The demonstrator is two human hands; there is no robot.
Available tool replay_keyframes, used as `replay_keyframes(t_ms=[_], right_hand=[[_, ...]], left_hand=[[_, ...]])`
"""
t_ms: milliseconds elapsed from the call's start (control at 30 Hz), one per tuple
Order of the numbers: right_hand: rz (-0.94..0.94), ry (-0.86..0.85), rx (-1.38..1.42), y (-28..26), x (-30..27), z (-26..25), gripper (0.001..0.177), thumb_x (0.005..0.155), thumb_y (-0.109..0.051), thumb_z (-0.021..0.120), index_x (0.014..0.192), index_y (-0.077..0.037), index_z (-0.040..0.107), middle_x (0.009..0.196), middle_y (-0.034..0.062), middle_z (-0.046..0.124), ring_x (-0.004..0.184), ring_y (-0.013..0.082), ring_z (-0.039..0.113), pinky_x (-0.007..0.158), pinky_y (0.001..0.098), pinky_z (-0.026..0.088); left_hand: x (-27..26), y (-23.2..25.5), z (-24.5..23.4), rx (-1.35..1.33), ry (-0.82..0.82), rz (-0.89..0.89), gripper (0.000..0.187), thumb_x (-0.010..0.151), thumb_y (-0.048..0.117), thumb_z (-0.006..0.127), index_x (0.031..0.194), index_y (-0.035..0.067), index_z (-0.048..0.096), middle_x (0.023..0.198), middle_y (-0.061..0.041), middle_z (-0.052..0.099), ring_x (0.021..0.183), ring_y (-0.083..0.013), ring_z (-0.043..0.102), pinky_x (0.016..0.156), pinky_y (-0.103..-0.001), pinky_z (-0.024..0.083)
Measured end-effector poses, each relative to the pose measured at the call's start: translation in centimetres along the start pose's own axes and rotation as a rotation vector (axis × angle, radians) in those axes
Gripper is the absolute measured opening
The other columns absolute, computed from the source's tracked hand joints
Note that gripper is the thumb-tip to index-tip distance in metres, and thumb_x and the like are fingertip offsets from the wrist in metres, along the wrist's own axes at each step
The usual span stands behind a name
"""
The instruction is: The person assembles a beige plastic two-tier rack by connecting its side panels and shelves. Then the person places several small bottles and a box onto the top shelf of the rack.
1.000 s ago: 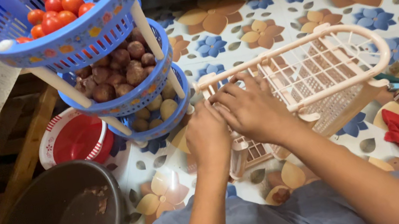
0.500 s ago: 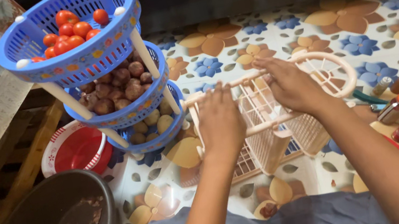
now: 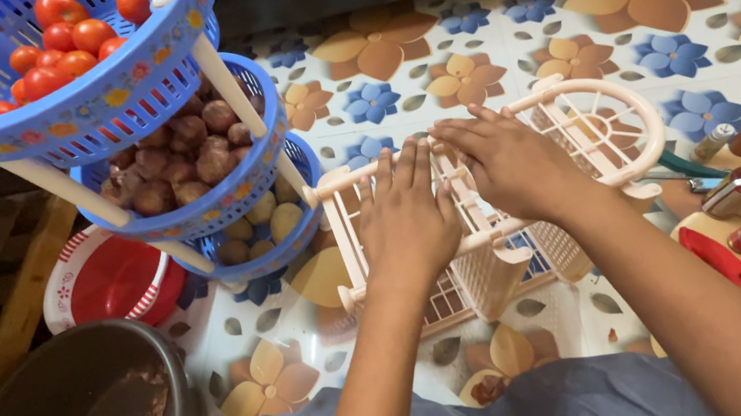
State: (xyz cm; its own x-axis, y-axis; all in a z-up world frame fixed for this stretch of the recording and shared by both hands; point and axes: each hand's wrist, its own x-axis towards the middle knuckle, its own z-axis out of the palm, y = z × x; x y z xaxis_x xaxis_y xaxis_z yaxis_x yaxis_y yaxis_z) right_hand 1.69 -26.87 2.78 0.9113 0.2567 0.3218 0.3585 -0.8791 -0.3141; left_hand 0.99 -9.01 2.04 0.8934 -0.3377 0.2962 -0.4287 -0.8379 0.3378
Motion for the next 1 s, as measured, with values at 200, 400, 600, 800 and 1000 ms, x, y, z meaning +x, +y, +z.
replay_keyframes(t_ms=[200,400,600,800,1000], right_hand=[[-0.013,0.023,0.094,0.3,0.0,-0.7,0.053,0.091,-0.006,0.05,0.143,-0.013,0.058,0.146,0.0101,0.058,0.145,0.0361,0.039,0.117,0.0494,0.029],[0.164,0.14,0.389,-0.8,-1.9,-3.0,0.03,0.103,-0.022,0.056,0.129,-0.018,0.07,0.126,0.0051,0.072,0.124,0.0279,0.064,0.107,0.0422,0.049],[-0.029,0.123,0.101,-2.5,-8.6,-5.1,0.037,0.085,-0.037,0.073,0.12,-0.025,0.074,0.119,-0.0002,0.072,0.115,0.0226,0.065,0.098,0.0411,0.051],[-0.268,0.204,-0.118,-2.4,-11.6,-4.4,0.071,0.066,-0.049,0.082,0.131,-0.022,0.069,0.126,-0.002,0.068,0.124,0.024,0.06,0.099,0.0435,0.043],[-0.274,0.365,-0.155,-2.9,-11.6,-2.4,0.057,0.077,-0.046,0.082,0.128,-0.022,0.071,0.121,-0.0045,0.07,0.122,0.0179,0.061,0.099,0.0399,0.04]], left_hand=[[0.2,0.6,-0.3,-0.021,0.04,0.022,0.061,0.098,0.037,0.051,0.151,0.009,0.045,0.159,-0.01,0.043,0.15,-0.0339,0.031,0.121,-0.053,0.022],[-0.7,0.8,-1.4,-0.058,0.179,0.133,0.044,0.095,0.031,0.059,0.131,0.006,0.06,0.145,-0.015,0.056,0.137,-0.035,0.047,0.114,-0.053,0.031],[-4.5,0.9,-4.0,-0.098,0.257,0.466,0.022,0.096,0.027,0.069,0.107,0.008,0.071,0.117,-0.009,0.071,0.113,-0.0294,0.065,0.103,-0.047,0.047],[-7.2,1.1,-3.8,-0.043,0.225,0.542,0.052,0.083,0.045,0.077,0.12,0.009,0.069,0.124,-0.011,0.069,0.117,-0.0304,0.063,0.101,-0.045,0.047],[-8.1,0.9,-1.6,0.203,0.384,0.492,0.056,0.09,0.046,0.071,0.131,0.008,0.066,0.134,-0.01,0.068,0.125,-0.0313,0.064,0.104,-0.045,0.048]])
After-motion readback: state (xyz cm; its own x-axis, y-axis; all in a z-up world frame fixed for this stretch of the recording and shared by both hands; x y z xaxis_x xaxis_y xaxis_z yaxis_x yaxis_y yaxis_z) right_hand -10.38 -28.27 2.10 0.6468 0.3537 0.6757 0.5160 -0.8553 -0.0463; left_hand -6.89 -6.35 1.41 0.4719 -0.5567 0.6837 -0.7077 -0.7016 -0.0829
